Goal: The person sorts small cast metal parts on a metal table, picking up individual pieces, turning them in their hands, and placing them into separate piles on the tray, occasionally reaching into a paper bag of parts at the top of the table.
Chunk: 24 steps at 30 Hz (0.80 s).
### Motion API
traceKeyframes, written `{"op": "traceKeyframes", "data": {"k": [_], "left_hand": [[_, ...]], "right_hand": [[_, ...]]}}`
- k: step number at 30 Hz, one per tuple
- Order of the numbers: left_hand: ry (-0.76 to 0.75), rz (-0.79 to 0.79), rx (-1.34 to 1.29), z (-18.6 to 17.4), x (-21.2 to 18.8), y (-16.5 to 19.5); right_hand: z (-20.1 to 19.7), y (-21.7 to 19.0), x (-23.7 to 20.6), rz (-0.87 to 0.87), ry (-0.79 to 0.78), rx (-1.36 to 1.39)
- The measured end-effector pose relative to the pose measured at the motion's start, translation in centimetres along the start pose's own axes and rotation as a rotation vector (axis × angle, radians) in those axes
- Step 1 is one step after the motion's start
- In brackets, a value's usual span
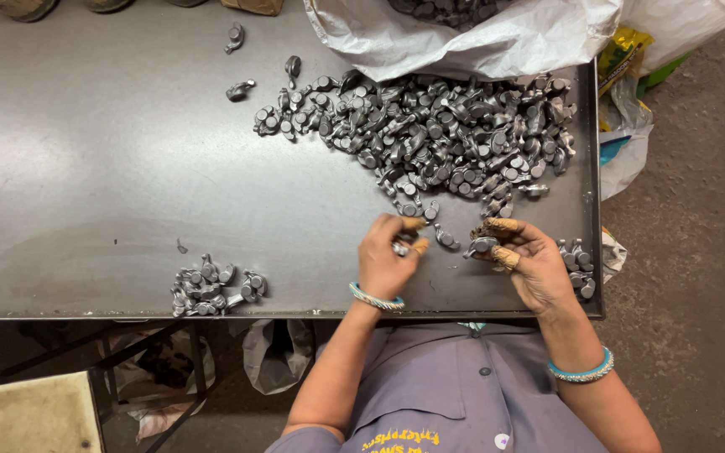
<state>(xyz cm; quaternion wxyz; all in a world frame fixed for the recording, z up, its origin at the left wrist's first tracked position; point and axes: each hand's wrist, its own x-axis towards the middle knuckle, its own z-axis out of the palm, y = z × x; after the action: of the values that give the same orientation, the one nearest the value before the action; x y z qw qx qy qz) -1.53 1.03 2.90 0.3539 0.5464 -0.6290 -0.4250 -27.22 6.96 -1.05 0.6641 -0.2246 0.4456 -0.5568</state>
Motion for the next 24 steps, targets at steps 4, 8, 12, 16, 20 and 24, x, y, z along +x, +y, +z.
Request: {"op": "traceKeyframes", "data": {"k": [4, 8, 12, 16, 20, 24], "left_hand": [[-0.202, -0.128, -0.255, 2.3, -1.2, 0.1], [-0.339, -0.283, -0.345, 3.8, -1.4, -1.1], [-0.456, -0.413, -0.466, 3.1, -1.6, -2.4], [-0.405, -0.379, -0.112, -1.8, -1.6, -4.3], [-0.368, -0.392, 0.365, -10.4, -2.2, -6.3], [-0.226, -0.584, 0.534, -17.2, -3.6, -6.8]], "right_hand": [[-0.1, 0.3, -0.1, -0.041, -0.006, -0.028], [0.0, 0.7, -0.2, -0.027, -0.015, -0.006], [1.8, 0.5, -0.2, -0.031, -0.075, -0.25], [5.3, -0.3, -0.2, -0.163, 0.042, -0.961], [8.6, -0.1, 0.2, -0.601, 0.079, -1.51], [8.2, 0.8, 1.0, -0.472, 0.103, -1.421]]}}
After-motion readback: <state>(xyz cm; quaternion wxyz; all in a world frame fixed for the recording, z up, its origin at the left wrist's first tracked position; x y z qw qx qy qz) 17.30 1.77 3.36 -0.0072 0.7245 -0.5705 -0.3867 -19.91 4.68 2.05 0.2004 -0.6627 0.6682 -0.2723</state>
